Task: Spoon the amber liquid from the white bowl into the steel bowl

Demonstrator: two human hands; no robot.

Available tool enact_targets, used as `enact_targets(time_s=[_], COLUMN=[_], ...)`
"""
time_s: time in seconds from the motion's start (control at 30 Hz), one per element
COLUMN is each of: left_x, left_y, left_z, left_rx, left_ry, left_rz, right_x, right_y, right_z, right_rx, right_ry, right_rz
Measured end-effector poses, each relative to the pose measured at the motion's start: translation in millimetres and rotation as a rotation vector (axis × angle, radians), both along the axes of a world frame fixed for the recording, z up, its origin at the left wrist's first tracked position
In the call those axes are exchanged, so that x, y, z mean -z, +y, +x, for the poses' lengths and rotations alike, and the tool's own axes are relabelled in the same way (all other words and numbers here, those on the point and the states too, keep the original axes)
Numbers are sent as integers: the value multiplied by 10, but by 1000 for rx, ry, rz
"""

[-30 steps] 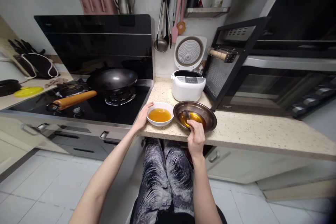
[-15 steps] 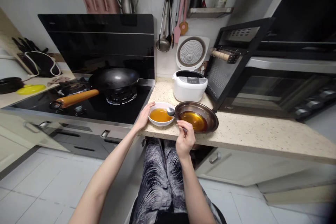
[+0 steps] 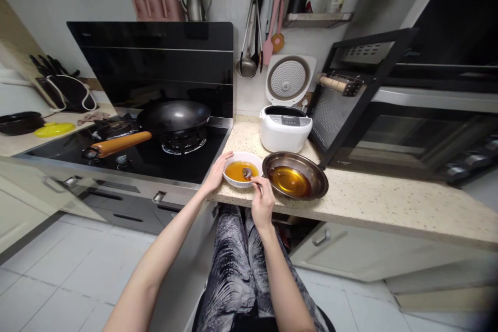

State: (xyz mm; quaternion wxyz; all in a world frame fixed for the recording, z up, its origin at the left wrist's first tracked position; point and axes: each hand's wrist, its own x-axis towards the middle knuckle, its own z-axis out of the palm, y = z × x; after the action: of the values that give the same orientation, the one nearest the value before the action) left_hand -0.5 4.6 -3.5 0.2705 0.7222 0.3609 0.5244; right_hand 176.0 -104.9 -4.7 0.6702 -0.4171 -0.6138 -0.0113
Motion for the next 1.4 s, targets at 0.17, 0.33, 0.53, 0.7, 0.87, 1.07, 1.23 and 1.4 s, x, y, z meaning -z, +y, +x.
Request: enact_targets(time_s=[0.17,0.33,0.53,0.7,0.87,1.07,1.23,1.4], left_x=[3,6,12,9,17,17,9,-4], left_y=[3,6,12,15,26,21,13,0], left_z=[-1,-2,4,1,-7,-7,-4,-2], left_rx=[0,-5,-6,-12,-10,-12,-16,-15], left_ry=[-3,1,-8,-1,0,11,10,9], left_rz=[1,0,-6,-10,-5,-2,1,-4], right_x=[15,40,81,67,58,-14,-95,-138], right_y=[19,21,-6,-35,-47,-88,-122,-127], right_z=[-22,-41,-84,-92,-67,-2,47,84], right_rx=[-24,-52,-84,-84,-78,-35,-7,15], right_ry=[45,173,381,426,419,384,389,397], right_rz=[-39,-116,-188,-171,-150,-115,-82,-56])
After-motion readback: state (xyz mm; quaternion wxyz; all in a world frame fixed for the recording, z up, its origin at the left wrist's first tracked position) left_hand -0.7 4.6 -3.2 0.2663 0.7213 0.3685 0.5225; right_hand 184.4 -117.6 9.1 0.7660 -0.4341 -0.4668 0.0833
